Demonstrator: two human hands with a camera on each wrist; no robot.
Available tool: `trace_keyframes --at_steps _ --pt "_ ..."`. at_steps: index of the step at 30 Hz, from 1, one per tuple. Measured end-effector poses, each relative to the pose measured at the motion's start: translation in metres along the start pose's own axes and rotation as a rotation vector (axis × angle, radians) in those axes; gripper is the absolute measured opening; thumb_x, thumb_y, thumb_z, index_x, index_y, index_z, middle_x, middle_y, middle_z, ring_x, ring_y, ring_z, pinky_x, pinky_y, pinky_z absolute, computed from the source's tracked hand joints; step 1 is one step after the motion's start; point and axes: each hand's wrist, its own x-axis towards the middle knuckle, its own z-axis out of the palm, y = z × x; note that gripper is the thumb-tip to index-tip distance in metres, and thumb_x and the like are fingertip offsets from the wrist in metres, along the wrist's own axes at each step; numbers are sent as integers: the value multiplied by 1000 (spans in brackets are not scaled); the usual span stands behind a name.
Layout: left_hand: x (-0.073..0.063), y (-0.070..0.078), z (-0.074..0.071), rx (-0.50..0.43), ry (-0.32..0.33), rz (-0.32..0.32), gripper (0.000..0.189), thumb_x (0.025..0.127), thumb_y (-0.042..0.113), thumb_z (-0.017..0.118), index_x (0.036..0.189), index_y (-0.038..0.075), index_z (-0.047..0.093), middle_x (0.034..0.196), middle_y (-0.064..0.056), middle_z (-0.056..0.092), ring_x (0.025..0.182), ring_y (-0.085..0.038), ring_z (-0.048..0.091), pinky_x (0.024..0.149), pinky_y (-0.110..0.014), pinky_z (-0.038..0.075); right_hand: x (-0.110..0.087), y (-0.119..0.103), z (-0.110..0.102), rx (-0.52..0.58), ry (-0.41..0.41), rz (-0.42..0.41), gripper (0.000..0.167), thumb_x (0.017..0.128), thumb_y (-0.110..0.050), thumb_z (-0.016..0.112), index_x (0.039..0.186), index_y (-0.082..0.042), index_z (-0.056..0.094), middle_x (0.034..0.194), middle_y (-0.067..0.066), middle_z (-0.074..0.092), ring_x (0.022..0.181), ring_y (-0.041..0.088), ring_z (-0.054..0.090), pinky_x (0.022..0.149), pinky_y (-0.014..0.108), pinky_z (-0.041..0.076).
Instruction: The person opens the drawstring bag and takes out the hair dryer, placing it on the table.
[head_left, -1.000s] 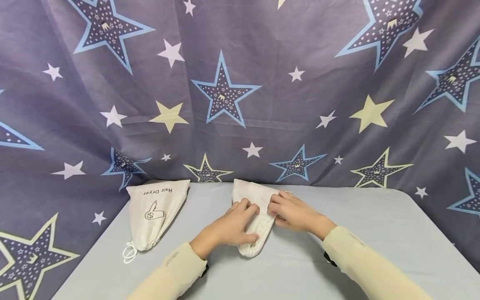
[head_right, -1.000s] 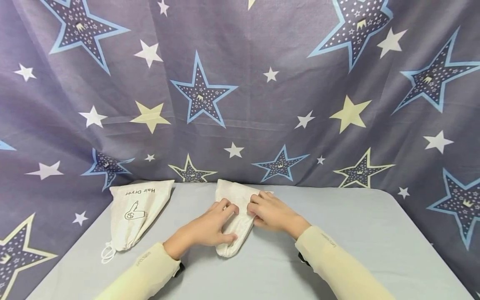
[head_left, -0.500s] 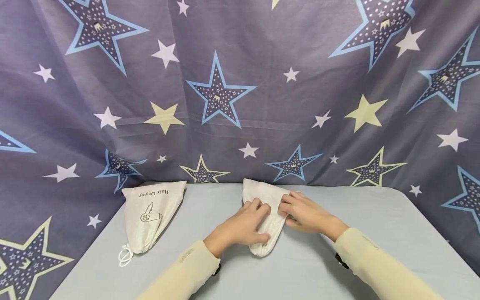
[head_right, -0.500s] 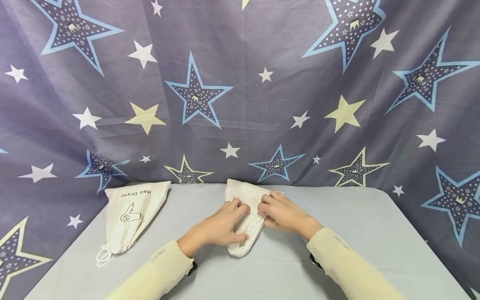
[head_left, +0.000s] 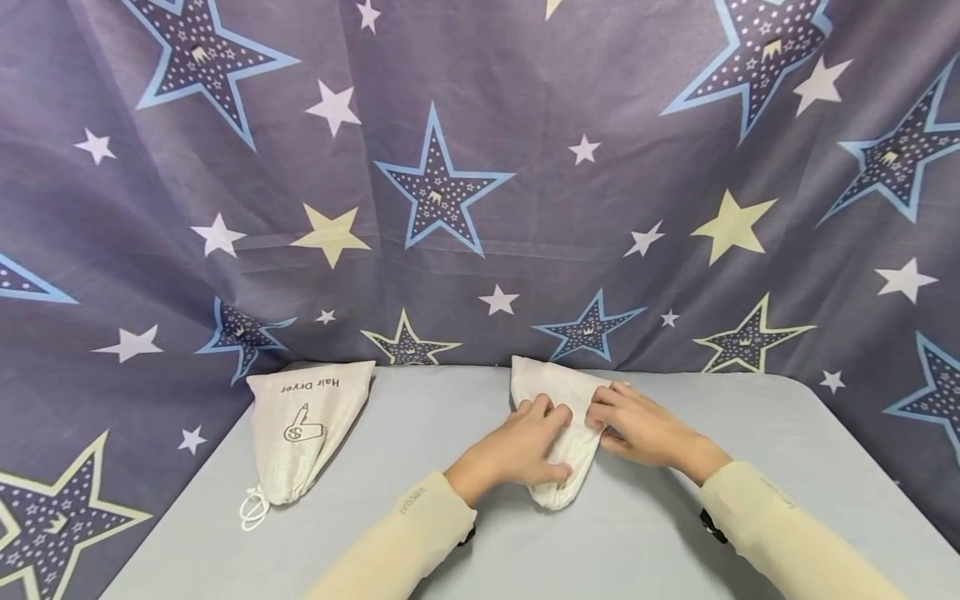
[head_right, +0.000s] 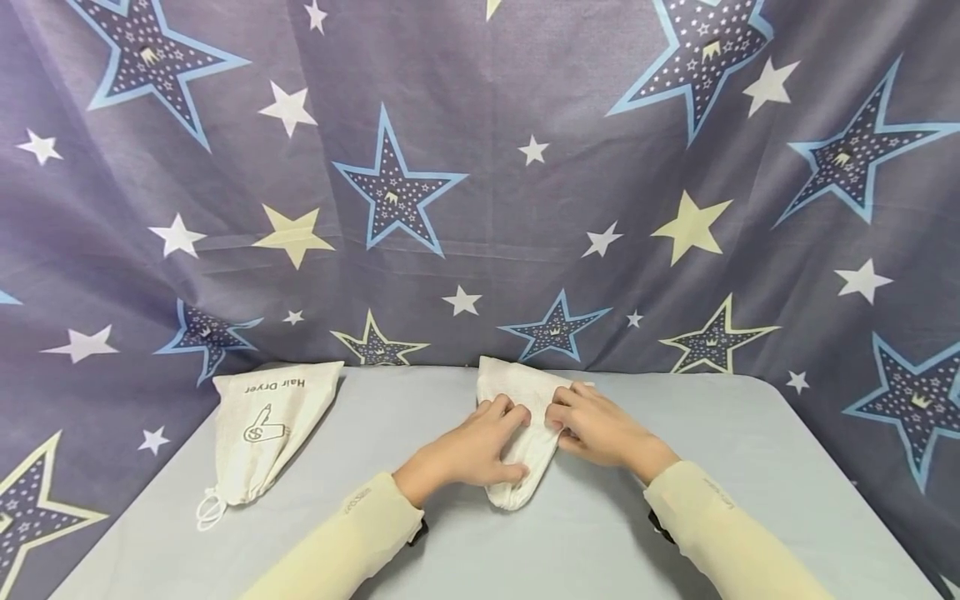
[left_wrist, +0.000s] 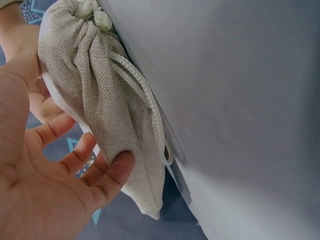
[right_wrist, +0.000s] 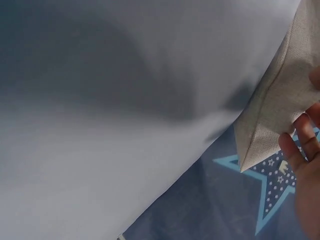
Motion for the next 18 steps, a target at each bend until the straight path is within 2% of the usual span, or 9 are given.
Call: trace_keyframes --at_steps 12,18 --pt "26 19 12 21 1 3 53 85 45 75 121 16 49 105 -4 43 85 -19 40 72 -27 38 -22 14 -11 6 21 38 26 73 -3 72 86 -20 57 96 -7 52 90 11 45 77 32 45" --pt "39 29 16 18 -30 -37 54 86 46 75 123 18 47 107 -5 44 86 -19 40 74 -27 38 -32 23 -14 -2 38 36 27 72 -2 73 85 -20 57 95 -7 53 89 10 44 76 31 44"
